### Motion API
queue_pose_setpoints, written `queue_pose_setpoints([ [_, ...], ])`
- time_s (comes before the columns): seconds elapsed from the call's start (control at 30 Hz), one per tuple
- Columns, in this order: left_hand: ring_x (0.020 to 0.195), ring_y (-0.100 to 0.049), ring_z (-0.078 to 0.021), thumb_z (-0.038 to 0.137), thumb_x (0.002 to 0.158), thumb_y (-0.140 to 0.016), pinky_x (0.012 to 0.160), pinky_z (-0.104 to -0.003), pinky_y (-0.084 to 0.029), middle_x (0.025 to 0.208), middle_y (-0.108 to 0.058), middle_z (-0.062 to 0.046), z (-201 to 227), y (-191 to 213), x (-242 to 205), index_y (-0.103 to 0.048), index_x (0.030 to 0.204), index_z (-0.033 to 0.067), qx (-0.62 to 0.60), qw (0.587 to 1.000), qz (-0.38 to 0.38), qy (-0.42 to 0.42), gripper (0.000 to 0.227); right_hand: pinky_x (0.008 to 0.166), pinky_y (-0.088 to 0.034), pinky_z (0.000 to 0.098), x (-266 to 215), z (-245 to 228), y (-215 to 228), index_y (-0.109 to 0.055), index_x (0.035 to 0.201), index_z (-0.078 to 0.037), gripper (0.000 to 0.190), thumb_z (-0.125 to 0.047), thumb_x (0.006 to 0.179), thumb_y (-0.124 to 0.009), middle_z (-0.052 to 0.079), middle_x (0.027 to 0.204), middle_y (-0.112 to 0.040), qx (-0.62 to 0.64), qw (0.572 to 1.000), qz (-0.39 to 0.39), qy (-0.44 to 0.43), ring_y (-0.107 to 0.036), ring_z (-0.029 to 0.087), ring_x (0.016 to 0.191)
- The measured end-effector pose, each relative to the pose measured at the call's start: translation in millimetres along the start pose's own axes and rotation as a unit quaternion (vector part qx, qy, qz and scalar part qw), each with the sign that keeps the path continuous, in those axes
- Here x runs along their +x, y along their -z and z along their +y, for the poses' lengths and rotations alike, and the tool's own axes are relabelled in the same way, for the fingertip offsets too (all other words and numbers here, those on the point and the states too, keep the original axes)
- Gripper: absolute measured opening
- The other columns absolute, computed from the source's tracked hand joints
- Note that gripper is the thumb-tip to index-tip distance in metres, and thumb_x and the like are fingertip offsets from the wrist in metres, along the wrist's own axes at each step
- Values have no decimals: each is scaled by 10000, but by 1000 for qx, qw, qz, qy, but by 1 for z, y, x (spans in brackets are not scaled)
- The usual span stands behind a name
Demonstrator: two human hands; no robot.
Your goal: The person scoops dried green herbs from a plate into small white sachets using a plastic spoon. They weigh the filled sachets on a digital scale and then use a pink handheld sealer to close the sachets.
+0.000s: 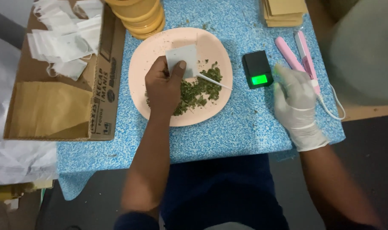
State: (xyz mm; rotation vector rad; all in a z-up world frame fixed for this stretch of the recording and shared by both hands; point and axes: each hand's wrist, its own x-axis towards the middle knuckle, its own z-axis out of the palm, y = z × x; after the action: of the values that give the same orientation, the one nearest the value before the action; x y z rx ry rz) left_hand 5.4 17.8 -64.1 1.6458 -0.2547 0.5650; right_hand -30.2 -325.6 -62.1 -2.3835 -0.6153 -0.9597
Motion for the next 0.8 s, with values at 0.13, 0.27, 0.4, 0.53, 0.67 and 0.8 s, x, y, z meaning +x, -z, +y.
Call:
queue_pose_setpoints([
  [0.13,848,-703,-157,159,1042,-626,767,-380,-558,878,-736,-93,2,-2,-3,-691,1034,76,-14,1000,-3,6,105,946,-517,419,-5,-3,-5,-724,1328,-30,402,21,932,-684,103,1142,-699,-8,1000,4,-10,-637,305,1050],
  [0.27,840,-698,-165,152,1041,-628,770,-391,-553,853,-728,-103,-4,0,-5,-685,1010,65,1,1000,3,6,108,966,-505,440,-1,-5,-5,-712,1347,-30,417,15,933,-687,122,1152,-703,11,1000,3,-9,-625,333,1093],
  [0.4,831,-700,-151,192,1033,-652,785,-384,-552,839,-724,-88,1,-2,-2,-682,991,86,8,1000,8,6,118,988,-507,466,2,-12,-2,-706,1349,-6,432,72,925,-687,142,1145,-709,22,1000,-3,-12,-613,360,1124],
  [0.53,870,-696,-158,175,1036,-645,801,-386,-547,858,-726,-102,0,-2,-1,-677,1008,74,-3,1000,5,5,110,998,-507,461,-3,-7,-5,-711,1349,-23,433,58,923,-698,125,1154,-711,14,1000,-8,-25,-599,344,1154],
  [0.67,867,-690,-152,174,1034,-644,808,-387,-548,859,-725,-104,9,-3,-1,-679,1002,70,-9,1000,3,18,115,996,-516,466,-4,-6,-5,-713,1353,-26,437,47,922,-707,132,1142,-714,2,999,-19,-29,-597,347,1165],
  [0.8,825,-703,-165,180,1036,-639,782,-385,-548,832,-718,-96,7,-5,1,-676,987,80,1,1000,7,2,117,988,-529,457,-5,-5,-7,-717,1362,-41,449,34,919,-721,127,1114,-721,-21,999,-33,-24,-602,336,1150],
])
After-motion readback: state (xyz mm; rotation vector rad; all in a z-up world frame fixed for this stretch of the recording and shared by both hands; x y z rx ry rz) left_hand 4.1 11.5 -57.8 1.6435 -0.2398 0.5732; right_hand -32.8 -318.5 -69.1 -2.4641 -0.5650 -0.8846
